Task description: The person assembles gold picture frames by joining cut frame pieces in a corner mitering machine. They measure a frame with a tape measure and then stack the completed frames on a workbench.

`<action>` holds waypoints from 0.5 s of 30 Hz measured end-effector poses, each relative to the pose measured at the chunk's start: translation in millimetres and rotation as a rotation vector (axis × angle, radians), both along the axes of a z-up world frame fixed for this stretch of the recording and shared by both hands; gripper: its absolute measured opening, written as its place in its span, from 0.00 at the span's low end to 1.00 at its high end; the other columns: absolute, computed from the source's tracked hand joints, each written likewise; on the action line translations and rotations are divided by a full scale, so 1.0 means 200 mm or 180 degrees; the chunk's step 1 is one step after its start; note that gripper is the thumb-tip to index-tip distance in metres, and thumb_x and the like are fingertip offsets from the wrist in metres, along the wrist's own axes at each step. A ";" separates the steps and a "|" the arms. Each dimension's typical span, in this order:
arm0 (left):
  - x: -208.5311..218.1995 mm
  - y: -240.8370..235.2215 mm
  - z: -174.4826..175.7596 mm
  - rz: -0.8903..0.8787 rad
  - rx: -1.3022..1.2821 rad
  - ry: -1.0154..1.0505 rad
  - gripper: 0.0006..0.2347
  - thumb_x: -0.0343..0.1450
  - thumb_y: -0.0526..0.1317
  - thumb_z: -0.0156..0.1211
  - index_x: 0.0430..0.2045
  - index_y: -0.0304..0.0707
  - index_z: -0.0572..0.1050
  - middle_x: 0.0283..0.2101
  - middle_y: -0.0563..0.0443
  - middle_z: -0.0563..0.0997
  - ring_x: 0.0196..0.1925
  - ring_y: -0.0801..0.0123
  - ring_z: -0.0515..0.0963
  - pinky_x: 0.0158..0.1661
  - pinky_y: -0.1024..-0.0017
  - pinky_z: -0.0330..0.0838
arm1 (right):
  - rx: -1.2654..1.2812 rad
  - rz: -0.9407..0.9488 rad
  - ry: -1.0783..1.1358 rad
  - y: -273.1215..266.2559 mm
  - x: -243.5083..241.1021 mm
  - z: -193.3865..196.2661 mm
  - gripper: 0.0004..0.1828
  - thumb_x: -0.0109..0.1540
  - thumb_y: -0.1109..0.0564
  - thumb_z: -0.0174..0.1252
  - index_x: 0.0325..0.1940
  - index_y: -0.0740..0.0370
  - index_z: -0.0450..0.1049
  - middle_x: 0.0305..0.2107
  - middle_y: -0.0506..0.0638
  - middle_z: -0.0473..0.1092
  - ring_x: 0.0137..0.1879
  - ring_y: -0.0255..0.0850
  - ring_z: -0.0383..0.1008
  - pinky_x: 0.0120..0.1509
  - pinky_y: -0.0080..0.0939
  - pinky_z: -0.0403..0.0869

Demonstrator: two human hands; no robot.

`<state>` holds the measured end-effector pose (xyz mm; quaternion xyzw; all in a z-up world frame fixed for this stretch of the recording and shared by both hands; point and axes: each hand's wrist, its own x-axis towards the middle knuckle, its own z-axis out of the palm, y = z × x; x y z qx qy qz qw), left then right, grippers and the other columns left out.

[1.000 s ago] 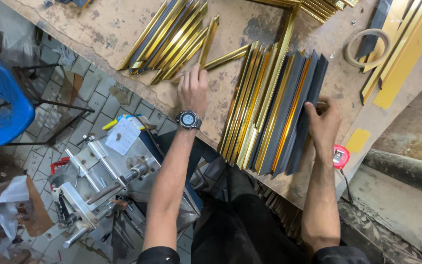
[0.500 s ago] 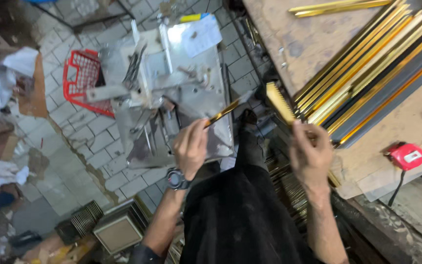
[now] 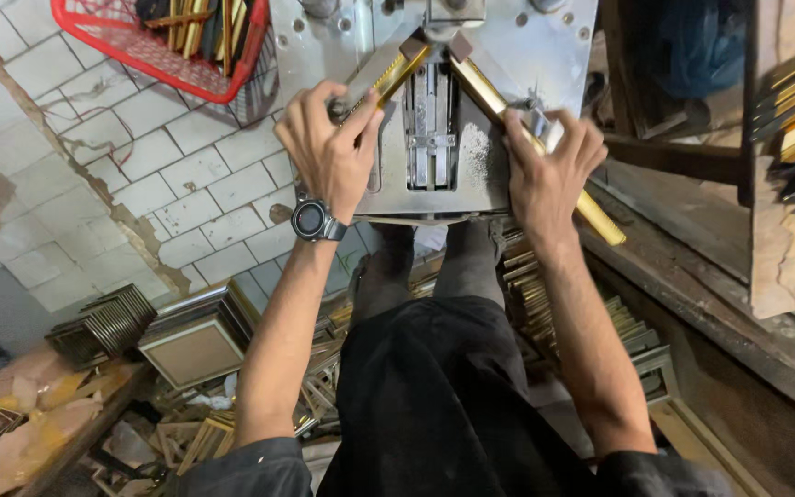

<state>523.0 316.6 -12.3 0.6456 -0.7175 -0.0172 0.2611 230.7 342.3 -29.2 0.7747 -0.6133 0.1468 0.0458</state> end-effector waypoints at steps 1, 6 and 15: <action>-0.01 -0.04 0.00 -0.0179 0.0120 0.0101 0.13 0.73 0.44 0.71 0.53 0.57 0.82 0.50 0.59 0.75 0.56 0.61 0.70 0.52 0.57 0.61 | -0.0087 0.0071 -0.0036 -0.07 0.01 -0.02 0.16 0.71 0.45 0.67 0.63 0.42 0.81 0.58 0.53 0.64 0.62 0.48 0.56 0.63 0.52 0.59; -0.03 -0.09 0.05 -0.0174 0.0087 -0.0074 0.15 0.72 0.47 0.74 0.53 0.56 0.82 0.42 0.61 0.72 0.48 0.61 0.69 0.47 0.58 0.63 | -0.0014 -0.0012 0.0177 -0.19 0.10 -0.07 0.15 0.73 0.48 0.66 0.65 0.41 0.80 0.52 0.44 0.67 0.57 0.44 0.60 0.58 0.48 0.64; -0.04 -0.07 0.01 -0.0076 0.0235 -0.0154 0.14 0.75 0.45 0.74 0.55 0.60 0.80 0.43 0.60 0.69 0.45 0.62 0.66 0.48 0.61 0.64 | 0.0040 0.0030 0.0218 -0.12 0.05 -0.11 0.21 0.72 0.56 0.61 0.69 0.40 0.77 0.50 0.47 0.65 0.59 0.46 0.59 0.63 0.53 0.66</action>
